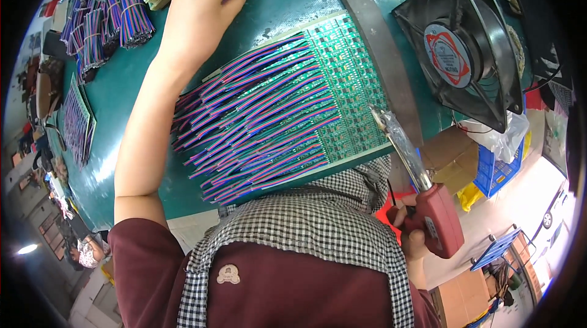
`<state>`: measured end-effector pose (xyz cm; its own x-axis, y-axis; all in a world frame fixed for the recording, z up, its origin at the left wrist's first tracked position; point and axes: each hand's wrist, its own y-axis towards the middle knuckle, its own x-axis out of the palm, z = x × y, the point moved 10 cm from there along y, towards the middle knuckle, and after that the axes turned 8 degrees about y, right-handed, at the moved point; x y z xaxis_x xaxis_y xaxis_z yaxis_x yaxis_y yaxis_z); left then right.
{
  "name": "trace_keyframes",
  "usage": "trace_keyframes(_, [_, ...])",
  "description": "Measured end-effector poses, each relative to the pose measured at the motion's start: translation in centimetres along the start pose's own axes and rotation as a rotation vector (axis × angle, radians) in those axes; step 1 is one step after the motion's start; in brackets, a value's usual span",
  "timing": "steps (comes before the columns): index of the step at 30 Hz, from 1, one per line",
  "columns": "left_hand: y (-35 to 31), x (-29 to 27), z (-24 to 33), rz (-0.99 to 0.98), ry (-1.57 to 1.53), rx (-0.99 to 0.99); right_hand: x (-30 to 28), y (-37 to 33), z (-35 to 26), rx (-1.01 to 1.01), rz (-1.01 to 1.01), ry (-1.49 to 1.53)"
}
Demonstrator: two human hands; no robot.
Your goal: The person applies hot glue to secure wires on an electronic circuit board using a hot glue gun.
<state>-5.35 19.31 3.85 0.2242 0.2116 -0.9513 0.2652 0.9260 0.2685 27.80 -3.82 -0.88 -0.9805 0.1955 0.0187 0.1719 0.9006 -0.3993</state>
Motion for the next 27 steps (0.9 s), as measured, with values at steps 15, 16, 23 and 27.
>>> trace_keyframes(15, [-9.0, -1.5, 15.4, -0.086, -0.345, 0.327, -0.8, -0.6, 0.7, -0.083, -0.177, -0.098])
trace_keyframes(16, [-9.5, -1.4, 15.7, 0.011, -0.263, 0.386, -1.2, -0.8, 0.6, -0.126, -0.141, -0.155])
trace_keyframes(23, [-10.5, -0.6, 16.2, 0.094, -0.094, 0.429, 0.0, -0.6, 0.0, -0.143, -0.303, -0.135])
trace_keyframes(27, [-10.5, -0.7, 16.3, 0.144, -0.064, 0.459, -0.7, -1.1, 0.6, -0.190, -0.243, -0.094])
